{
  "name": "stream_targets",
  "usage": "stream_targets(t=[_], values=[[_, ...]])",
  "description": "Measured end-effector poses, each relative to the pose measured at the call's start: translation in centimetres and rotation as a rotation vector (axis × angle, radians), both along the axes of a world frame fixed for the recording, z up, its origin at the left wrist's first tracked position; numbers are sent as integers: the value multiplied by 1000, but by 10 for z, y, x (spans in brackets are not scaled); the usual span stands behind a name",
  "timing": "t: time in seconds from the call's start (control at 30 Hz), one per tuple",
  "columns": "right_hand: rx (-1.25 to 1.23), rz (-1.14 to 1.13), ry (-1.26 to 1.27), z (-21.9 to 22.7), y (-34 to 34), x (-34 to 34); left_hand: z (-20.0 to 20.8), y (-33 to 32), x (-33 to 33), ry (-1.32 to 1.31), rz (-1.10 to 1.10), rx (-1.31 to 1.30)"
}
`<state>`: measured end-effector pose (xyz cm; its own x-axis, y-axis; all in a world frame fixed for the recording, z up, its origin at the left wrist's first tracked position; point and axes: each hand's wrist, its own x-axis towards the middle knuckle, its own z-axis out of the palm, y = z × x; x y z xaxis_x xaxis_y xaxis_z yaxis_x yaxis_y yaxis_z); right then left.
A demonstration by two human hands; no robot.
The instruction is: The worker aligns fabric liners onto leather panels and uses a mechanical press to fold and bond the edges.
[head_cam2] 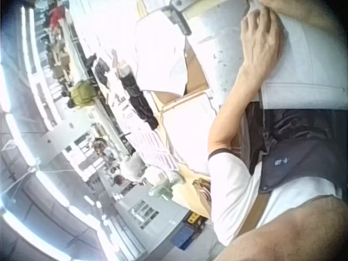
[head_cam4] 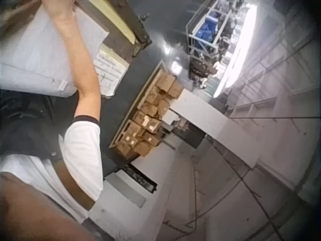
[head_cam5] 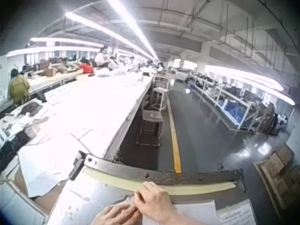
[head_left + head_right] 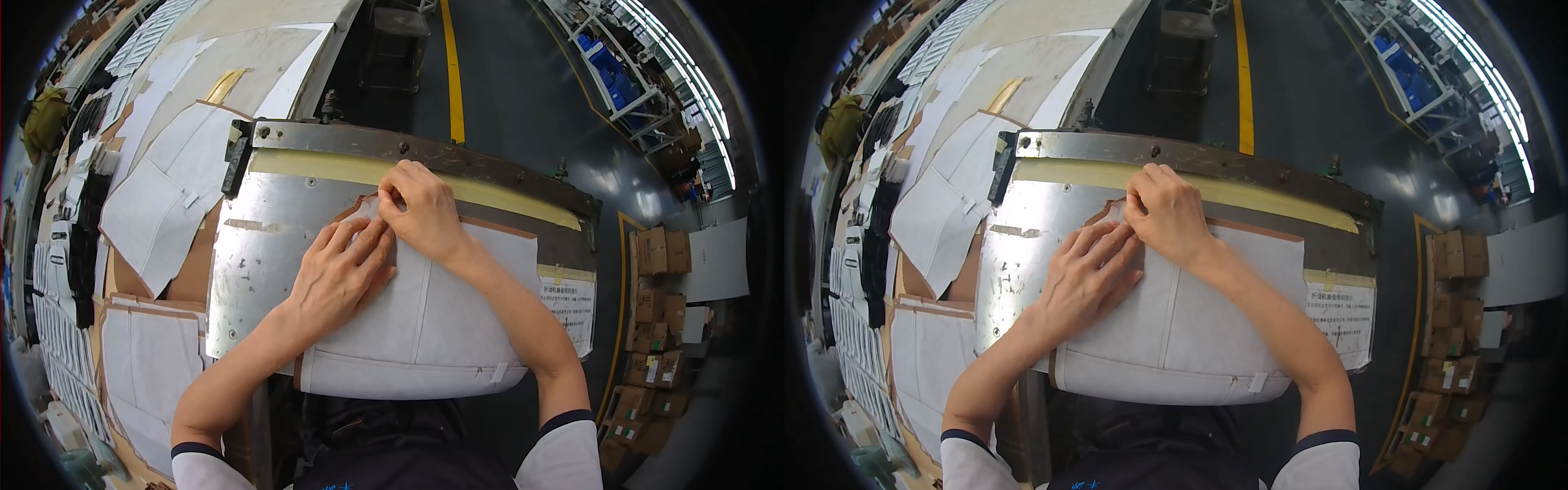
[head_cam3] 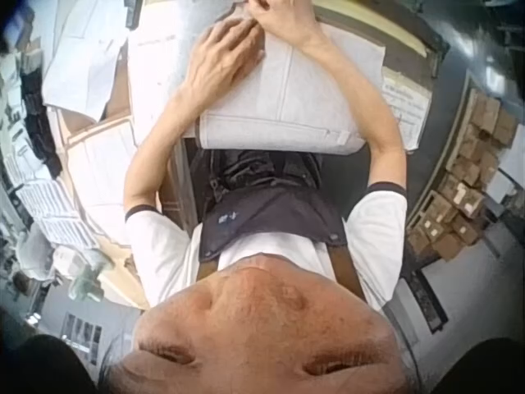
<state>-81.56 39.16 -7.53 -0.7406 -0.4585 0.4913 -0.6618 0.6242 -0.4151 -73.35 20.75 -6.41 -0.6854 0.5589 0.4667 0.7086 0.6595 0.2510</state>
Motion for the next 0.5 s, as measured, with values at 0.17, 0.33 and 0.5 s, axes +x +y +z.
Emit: stream_targets(t=[0.17, 0.33, 0.5], values=[[-84, 106, 149, 6, -5, -6, -2, -1, 1, -22, 6, 10], [-103, 8, -61, 1, -13, -6, -4, -2, 1, -55, 4, 19], [-132, 14, -186, 1, -10, -1, -6, -3, 3, -74, 5, 32]])
